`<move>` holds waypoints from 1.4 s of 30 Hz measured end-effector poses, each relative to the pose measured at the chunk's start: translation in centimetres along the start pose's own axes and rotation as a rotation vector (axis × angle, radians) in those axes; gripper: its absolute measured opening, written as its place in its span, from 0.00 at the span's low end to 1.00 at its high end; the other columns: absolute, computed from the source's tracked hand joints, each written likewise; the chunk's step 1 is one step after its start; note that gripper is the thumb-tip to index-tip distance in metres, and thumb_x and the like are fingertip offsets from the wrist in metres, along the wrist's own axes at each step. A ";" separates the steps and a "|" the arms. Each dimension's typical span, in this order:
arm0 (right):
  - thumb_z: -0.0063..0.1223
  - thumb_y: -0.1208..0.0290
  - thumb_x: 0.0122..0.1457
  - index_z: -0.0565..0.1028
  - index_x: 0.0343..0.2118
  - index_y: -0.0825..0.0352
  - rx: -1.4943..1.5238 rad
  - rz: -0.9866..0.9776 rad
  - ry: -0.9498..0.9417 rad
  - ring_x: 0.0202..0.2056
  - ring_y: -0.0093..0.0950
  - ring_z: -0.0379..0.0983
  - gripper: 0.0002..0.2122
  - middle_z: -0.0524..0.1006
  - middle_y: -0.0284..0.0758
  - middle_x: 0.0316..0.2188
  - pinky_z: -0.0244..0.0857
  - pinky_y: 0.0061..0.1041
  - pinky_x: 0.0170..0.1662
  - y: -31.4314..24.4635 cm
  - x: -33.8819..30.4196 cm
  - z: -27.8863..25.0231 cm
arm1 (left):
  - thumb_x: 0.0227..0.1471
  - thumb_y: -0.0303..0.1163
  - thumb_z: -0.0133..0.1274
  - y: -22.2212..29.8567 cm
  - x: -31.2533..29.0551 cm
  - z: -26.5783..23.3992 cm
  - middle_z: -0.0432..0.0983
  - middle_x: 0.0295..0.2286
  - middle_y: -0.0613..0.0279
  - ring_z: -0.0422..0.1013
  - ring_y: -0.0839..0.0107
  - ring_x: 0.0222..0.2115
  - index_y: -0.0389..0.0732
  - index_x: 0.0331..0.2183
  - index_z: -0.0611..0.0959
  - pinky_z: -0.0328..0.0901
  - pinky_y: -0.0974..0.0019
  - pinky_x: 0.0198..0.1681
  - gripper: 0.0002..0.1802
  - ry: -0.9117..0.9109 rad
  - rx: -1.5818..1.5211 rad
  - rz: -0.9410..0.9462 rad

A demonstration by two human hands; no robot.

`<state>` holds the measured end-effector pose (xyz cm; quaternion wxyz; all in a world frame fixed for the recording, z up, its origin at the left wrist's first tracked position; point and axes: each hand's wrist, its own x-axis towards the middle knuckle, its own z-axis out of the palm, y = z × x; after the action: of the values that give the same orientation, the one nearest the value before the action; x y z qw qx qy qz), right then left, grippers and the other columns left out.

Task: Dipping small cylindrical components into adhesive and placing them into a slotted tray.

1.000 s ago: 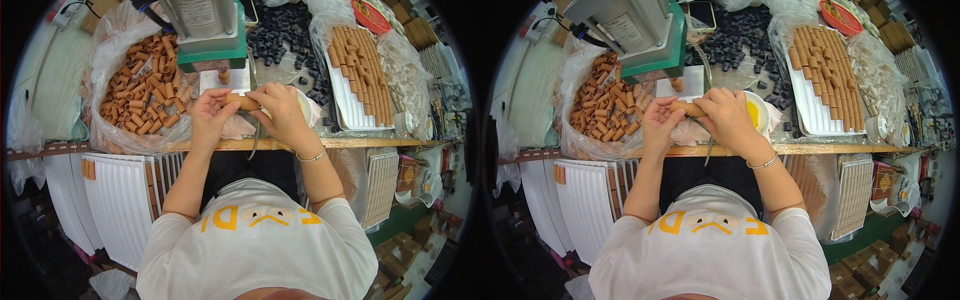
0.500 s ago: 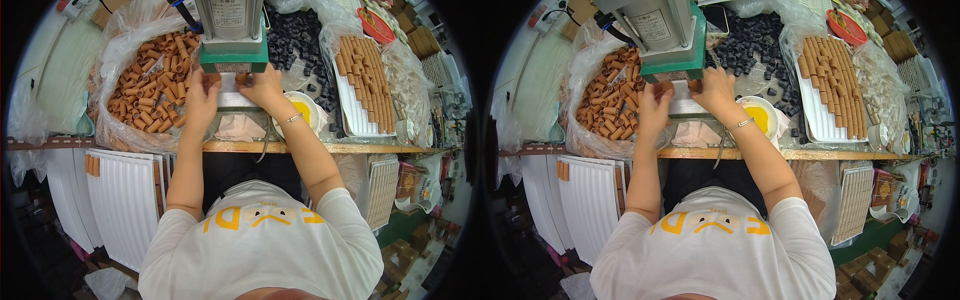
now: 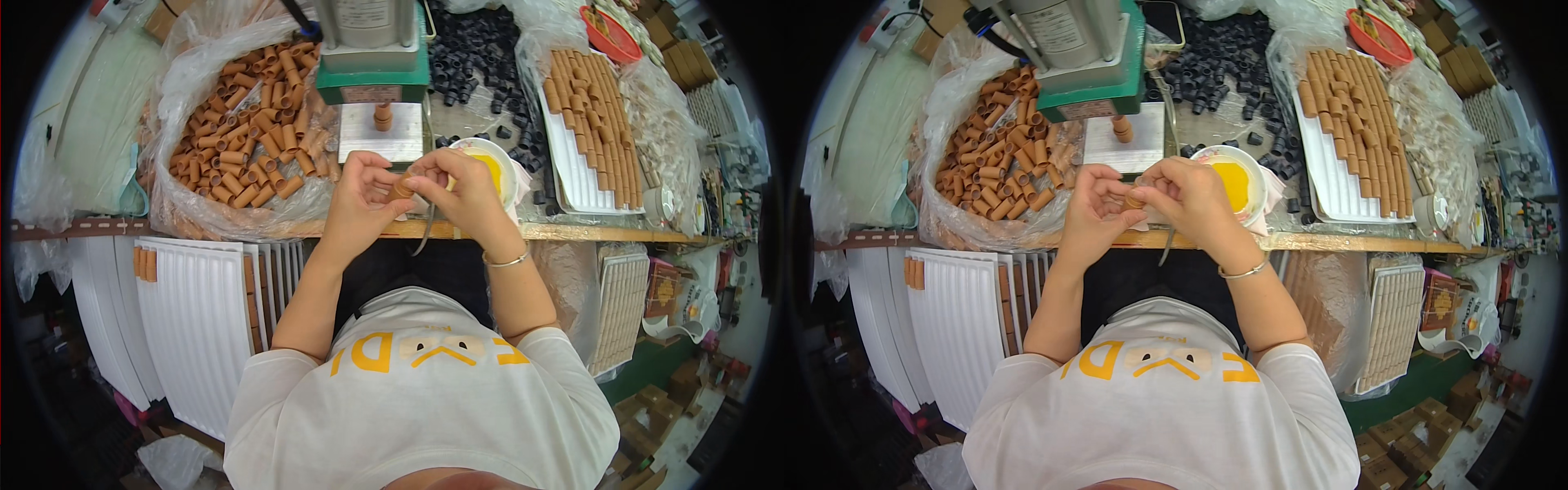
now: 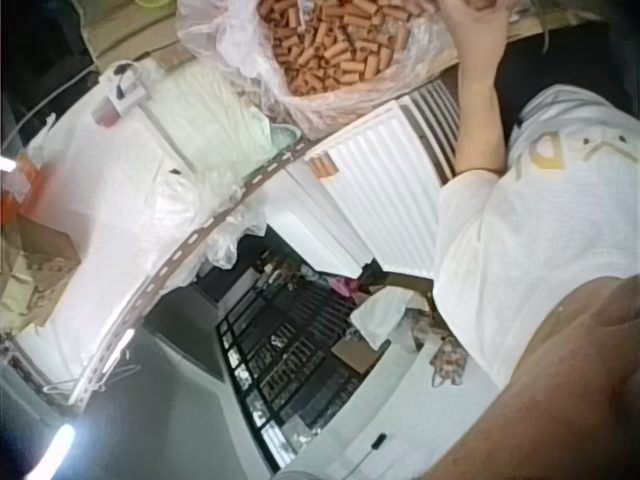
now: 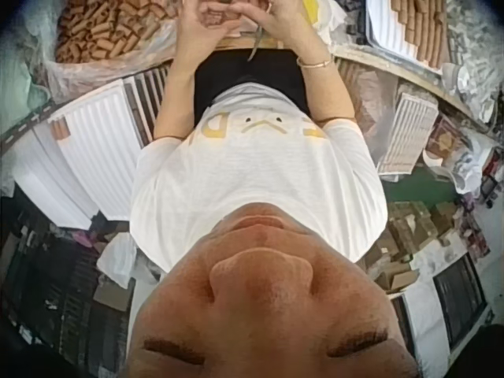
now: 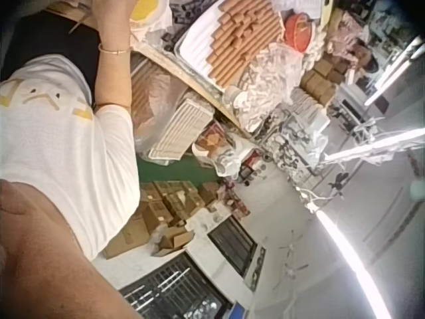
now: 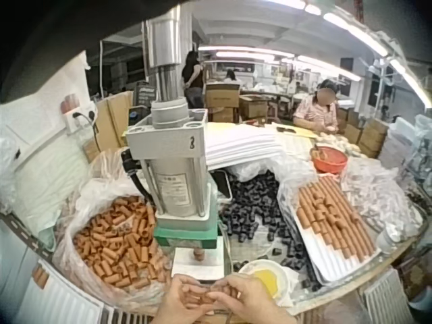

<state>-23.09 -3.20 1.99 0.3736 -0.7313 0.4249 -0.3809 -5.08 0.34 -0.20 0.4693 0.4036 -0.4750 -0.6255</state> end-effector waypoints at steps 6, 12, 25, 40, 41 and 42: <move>0.67 0.67 0.47 0.77 0.25 0.68 -0.119 -0.025 0.052 0.19 0.27 0.72 0.11 0.76 0.36 0.20 0.65 0.25 0.25 0.6 0.4 1.4 | 0.42 0.20 0.62 -1.0 -0.3 1.2 0.74 0.31 0.55 0.73 0.59 0.34 0.38 0.40 0.73 0.67 0.60 0.39 0.22 0.409 0.884 0.474; 0.61 0.79 0.48 0.76 0.45 0.58 -0.648 -0.086 0.119 0.46 0.39 0.70 0.19 0.74 0.40 0.44 0.67 0.33 0.47 7.3 2.9 -8.2 | 0.42 0.16 0.55 0.2 -1.2 -5.8 0.67 0.31 0.50 0.65 0.51 0.34 0.37 0.31 0.73 0.62 0.56 0.37 0.12 0.655 1.263 0.411; 0.61 0.78 0.49 0.78 0.28 0.70 -0.614 0.133 0.246 0.30 0.37 0.75 0.04 0.76 0.43 0.28 0.68 0.31 0.34 11.2 2.1 -10.5 | 0.39 0.18 0.60 -0.3 -3.1 -10.3 0.78 0.37 0.55 0.70 0.55 0.38 0.39 0.39 0.80 0.65 0.58 0.44 0.20 0.599 1.308 0.159; 0.64 0.74 0.43 0.78 0.24 0.64 -0.756 -0.244 0.219 0.46 0.35 0.69 0.05 0.76 0.35 0.42 0.59 0.35 0.47 4.1 -3.7 -4.5 | 0.46 0.19 0.61 -0.9 1.5 0.9 0.76 0.37 0.63 0.71 0.73 0.38 0.38 0.41 0.80 0.65 0.72 0.44 0.17 0.141 0.629 0.387; 0.64 0.75 0.44 0.78 0.24 0.64 -0.485 -0.210 0.264 0.45 0.34 0.69 0.05 0.76 0.35 0.41 0.59 0.33 0.47 3.4 -3.3 -4.6 | 0.48 0.19 0.60 -0.9 1.7 1.3 0.75 0.38 0.64 0.71 0.76 0.38 0.39 0.45 0.79 0.66 0.73 0.43 0.20 0.102 0.705 0.371; 0.64 0.75 0.45 0.78 0.25 0.65 -0.214 -0.175 0.305 0.45 0.34 0.69 0.05 0.76 0.35 0.41 0.60 0.32 0.47 2.7 -3.1 -4.7 | 0.48 0.19 0.60 -1.0 1.8 1.9 0.75 0.38 0.64 0.71 0.76 0.38 0.39 0.45 0.79 0.66 0.73 0.43 0.20 0.094 0.703 0.373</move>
<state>-29.17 -2.42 0.96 0.1909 -0.7348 0.4494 -0.4708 -7.50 -0.84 -0.86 0.4292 0.4746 -0.7032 -0.3099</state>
